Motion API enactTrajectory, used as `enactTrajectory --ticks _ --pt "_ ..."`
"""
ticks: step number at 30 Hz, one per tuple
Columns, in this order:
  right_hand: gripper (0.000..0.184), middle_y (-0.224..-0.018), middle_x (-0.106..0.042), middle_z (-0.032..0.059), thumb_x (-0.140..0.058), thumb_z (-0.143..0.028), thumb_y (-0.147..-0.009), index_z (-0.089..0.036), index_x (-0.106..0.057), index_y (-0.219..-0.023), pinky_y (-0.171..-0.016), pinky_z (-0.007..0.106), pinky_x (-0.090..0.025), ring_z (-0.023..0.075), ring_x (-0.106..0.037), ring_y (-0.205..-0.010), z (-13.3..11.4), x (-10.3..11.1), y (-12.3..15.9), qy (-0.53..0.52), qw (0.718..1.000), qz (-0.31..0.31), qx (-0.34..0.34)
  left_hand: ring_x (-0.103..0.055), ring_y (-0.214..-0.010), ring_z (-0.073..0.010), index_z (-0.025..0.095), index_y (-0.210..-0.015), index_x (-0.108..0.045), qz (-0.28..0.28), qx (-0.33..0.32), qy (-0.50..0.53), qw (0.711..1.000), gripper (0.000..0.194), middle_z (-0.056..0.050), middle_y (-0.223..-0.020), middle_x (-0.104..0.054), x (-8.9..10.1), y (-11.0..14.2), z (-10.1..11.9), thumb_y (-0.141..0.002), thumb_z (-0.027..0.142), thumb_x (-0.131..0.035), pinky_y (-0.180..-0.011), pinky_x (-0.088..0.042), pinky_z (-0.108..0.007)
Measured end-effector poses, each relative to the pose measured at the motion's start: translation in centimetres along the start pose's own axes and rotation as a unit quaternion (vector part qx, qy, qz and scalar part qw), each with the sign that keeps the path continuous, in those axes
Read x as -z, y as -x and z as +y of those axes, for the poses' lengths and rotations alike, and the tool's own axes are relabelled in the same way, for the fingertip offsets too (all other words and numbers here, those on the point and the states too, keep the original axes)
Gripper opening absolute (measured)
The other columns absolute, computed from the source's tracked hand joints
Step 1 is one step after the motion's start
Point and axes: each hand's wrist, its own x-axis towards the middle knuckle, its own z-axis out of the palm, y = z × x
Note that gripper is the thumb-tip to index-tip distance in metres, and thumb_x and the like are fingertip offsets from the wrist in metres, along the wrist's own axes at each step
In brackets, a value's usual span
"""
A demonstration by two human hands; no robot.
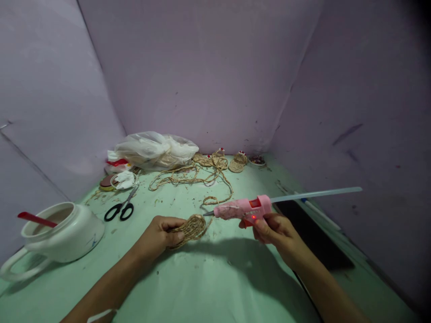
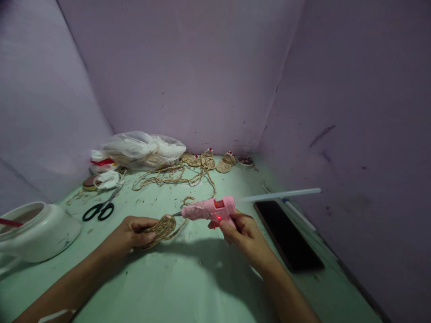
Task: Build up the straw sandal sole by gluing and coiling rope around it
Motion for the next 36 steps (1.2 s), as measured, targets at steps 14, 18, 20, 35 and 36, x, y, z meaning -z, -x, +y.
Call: enactTrajectory --ticks 14,18,20,35,36 --pt "0.037 -0.050 -0.050 -0.0036 -0.070 -0.052 -0.064 -0.018 -0.057 -0.071 -0.042 0.021 -0.041 0.0091 -0.045 -0.044 1.7 0.2 -3.7 -0.099 0.961 0.213 -0.147 -0.036 -0.043 -0.0081 0.009 -0.072 -0.068 0.037 0.096 -0.109 0.989 0.038 0.001 -0.047 -0.051 0.6 0.7 1.0 -0.045 0.035 -0.070 -0.045 -0.022 -0.022" --pt "0.028 -0.046 -0.049 -0.0040 -0.075 -0.035 -0.067 -0.015 -0.055 -0.060 -0.038 0.019 -0.038 0.0067 -0.043 -0.039 2.6 1.4 -7.7 -0.043 0.952 0.230 -0.197 -0.036 -0.045 -0.0081 0.009 -0.076 -0.068 -0.010 0.112 -0.151 0.982 0.038 0.002 -0.049 -0.052 0.9 1.0 1.2 -0.047 0.034 -0.065 -0.045 -0.024 -0.021" --pt "0.028 -0.045 -0.047 -0.0055 -0.072 -0.031 -0.072 -0.014 -0.055 -0.059 -0.037 0.018 -0.036 0.0052 -0.041 -0.038 3.1 2.2 -9.3 -0.005 0.946 0.239 -0.217 -0.038 -0.046 -0.0089 0.009 -0.078 -0.069 -0.041 0.117 -0.168 0.978 0.038 0.001 -0.052 -0.053 0.9 1.1 1.2 -0.050 0.034 -0.062 -0.044 -0.024 -0.021" --pt "0.016 -0.053 -0.059 0.0074 -0.069 -0.018 -0.062 -0.018 -0.059 -0.049 -0.057 0.032 -0.042 0.0285 -0.061 -0.073 3.3 3.8 -10.3 0.340 0.869 0.305 -0.191 -0.040 -0.051 -0.0103 0.010 -0.079 -0.070 -0.066 0.120 -0.188 0.972 0.038 0.001 -0.056 -0.053 1.8 1.0 1.1 -0.053 0.034 -0.058 -0.048 -0.028 -0.023" --pt "0.009 -0.064 -0.064 0.0097 -0.069 -0.019 -0.062 -0.018 -0.063 -0.056 -0.062 0.033 -0.043 0.0297 -0.061 -0.082 2.7 2.9 -9.6 0.351 0.873 0.299 -0.159 -0.040 -0.051 -0.0105 0.010 -0.080 -0.070 -0.069 0.122 -0.187 0.972 0.039 0.000 -0.056 -0.054 1.9 0.9 1.1 -0.053 0.035 -0.058 -0.048 -0.028 -0.023"
